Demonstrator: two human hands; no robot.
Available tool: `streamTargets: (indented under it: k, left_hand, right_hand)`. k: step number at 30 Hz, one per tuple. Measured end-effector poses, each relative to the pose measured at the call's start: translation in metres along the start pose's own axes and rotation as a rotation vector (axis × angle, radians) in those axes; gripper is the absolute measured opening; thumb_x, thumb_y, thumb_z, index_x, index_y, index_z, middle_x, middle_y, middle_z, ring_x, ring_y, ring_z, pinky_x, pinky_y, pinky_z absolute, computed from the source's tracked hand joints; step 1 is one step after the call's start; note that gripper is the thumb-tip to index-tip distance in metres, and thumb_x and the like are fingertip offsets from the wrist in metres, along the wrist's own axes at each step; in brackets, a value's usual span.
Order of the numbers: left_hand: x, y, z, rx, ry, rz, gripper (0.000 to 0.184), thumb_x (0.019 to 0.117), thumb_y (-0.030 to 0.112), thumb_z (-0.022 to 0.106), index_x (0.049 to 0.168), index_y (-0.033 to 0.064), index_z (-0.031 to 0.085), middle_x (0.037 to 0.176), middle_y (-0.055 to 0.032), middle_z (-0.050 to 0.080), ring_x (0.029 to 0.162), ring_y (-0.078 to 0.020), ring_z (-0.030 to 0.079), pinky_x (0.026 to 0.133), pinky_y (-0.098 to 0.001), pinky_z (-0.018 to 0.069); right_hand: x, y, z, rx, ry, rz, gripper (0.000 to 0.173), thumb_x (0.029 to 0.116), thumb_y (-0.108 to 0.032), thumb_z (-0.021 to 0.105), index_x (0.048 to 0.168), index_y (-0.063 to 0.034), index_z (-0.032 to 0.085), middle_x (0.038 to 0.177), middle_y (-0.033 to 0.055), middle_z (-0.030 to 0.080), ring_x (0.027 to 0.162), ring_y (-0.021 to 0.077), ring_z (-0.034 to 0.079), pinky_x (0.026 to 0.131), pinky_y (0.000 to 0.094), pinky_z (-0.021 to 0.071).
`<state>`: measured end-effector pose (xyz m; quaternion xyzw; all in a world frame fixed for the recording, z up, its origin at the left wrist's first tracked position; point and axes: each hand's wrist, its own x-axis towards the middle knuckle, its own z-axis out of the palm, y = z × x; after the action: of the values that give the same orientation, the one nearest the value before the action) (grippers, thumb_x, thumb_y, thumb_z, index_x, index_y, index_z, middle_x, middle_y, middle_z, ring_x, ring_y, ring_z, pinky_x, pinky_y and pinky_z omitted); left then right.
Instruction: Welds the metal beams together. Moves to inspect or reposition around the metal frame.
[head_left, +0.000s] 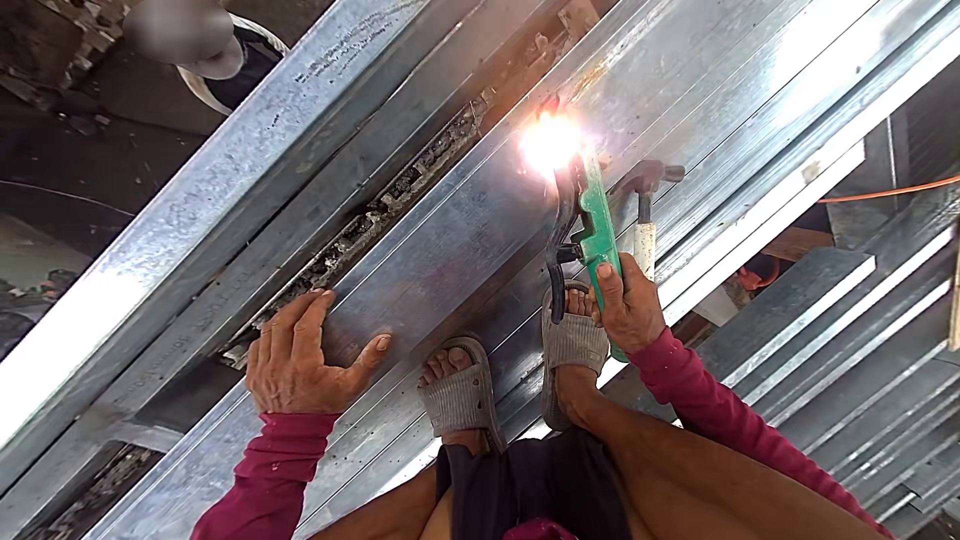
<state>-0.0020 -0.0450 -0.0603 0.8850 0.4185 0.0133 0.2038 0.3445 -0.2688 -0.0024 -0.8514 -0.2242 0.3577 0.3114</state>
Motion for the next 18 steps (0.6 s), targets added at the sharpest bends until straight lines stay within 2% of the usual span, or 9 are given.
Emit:
streamTargets:
  k: [18]
  left_hand:
    - [0.0,-0.0006,0.0006,0.006,-0.004,-0.007,0.094,0.0837,0.084,0.046,0.139,0.0087,0.06,0.14,-0.0213,0.061,0.126,-0.0403,0.06,0.098,-0.0574,0.0455]
  right_hand:
    - [-0.0012,0.0016,0.0003,-0.004,0.016,-0.003,0.053,0.1073,-0.054,0.038,0.117,-0.0052,0.058,0.063,0.0008,0.061,0.047,0.0127,0.061,0.047,0.0343,0.0581]
